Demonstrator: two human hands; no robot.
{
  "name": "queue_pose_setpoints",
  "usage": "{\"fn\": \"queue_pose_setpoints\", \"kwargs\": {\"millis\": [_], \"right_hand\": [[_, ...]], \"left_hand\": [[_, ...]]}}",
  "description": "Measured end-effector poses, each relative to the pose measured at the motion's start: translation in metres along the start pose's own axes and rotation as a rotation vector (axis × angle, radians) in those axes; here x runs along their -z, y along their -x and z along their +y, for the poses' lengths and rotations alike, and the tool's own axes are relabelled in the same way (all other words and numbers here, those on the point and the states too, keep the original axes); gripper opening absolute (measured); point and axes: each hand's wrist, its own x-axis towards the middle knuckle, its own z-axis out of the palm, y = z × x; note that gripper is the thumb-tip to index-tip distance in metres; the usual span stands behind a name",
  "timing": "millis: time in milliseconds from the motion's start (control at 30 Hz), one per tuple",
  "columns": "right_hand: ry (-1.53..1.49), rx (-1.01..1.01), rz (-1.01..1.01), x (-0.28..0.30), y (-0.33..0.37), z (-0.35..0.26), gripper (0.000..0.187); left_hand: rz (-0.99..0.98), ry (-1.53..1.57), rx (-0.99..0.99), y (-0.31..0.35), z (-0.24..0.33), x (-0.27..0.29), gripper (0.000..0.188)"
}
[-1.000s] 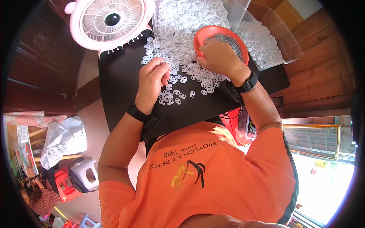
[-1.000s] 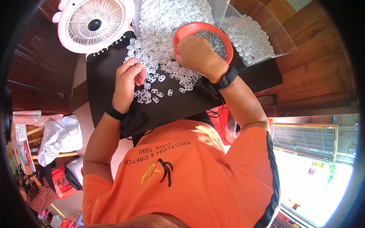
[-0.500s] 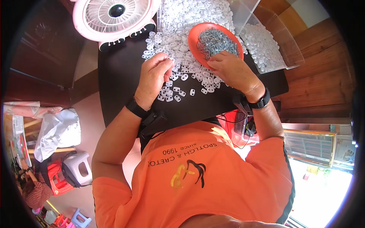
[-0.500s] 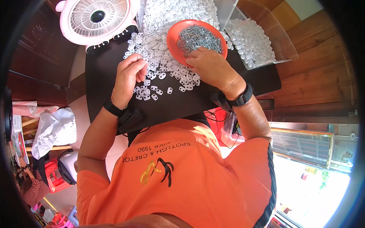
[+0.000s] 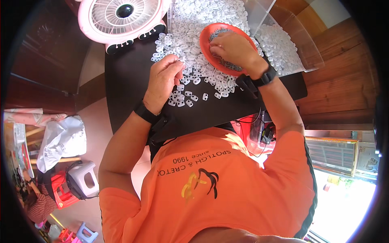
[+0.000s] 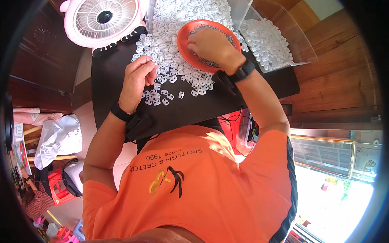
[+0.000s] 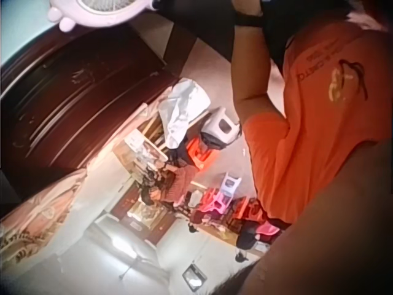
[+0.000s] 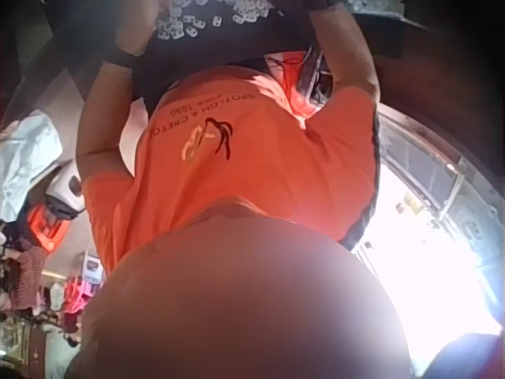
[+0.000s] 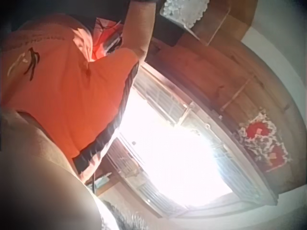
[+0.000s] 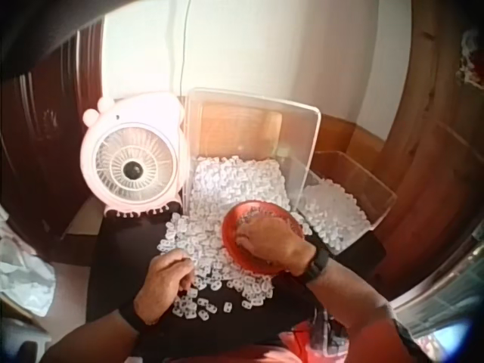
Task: Manually assembling small metal screws into white plastic cable clips at a workstation.
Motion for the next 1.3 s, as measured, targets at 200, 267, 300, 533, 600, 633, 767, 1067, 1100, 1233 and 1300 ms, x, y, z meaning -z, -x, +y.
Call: {"fn": "queue_pose_setpoints", "kwargs": {"millis": [200, 267, 300, 533, 600, 633, 767, 1067, 1100, 1233, 1300], "right_hand": [[0.162, -0.031, -0.025, -0.013, -0.010, 0.000, 0.015], [0.157, -0.034, -0.036, -0.016, -0.011, 0.003, 0.015], [0.152, -0.041, -0.044, -0.016, -0.011, 0.003, 0.015], [-0.036, -0.145, 0.055, -0.004, 0.000, 0.016, 0.015], [-0.131, -0.187, 0.103, 0.003, 0.003, 0.018, 0.015], [-0.132, -0.187, 0.104, 0.004, 0.005, 0.019, 0.015], [-0.322, -0.236, 0.117, 0.007, 0.013, 0.023, 0.014], [-0.888, -0.245, 0.130, 0.007, 0.010, 0.002, 0.014], [-0.992, -0.229, 0.060, 0.011, 0.007, -0.006, 0.014], [-1.104, -0.151, -0.020, 0.015, -0.002, -0.038, 0.014], [-1.328, -0.121, -0.082, 0.016, -0.005, -0.052, 0.013]], "left_hand": [[-0.004, -0.022, -0.018, 0.000, 0.001, -0.001, 0.019], [-0.005, -0.018, -0.019, 0.001, 0.002, -0.001, 0.018], [-0.011, -0.016, -0.020, 0.001, 0.003, -0.002, 0.018], [-0.015, 0.022, -0.015, -0.001, 0.000, 0.001, 0.019], [-0.004, 0.015, -0.014, -0.001, -0.001, 0.002, 0.019], [-0.004, 0.014, -0.014, -0.001, -0.001, 0.002, 0.019], [-0.023, -0.002, -0.023, -0.001, -0.002, 0.002, 0.019], [-0.013, -0.037, -0.003, 0.001, 0.000, 0.000, 0.021], [-0.012, -0.049, -0.003, 0.002, 0.001, 0.000, 0.022], [-0.023, -0.042, -0.006, 0.004, 0.004, -0.002, 0.022], [-0.025, 0.014, -0.017, 0.004, 0.004, -0.001, 0.020]]}}
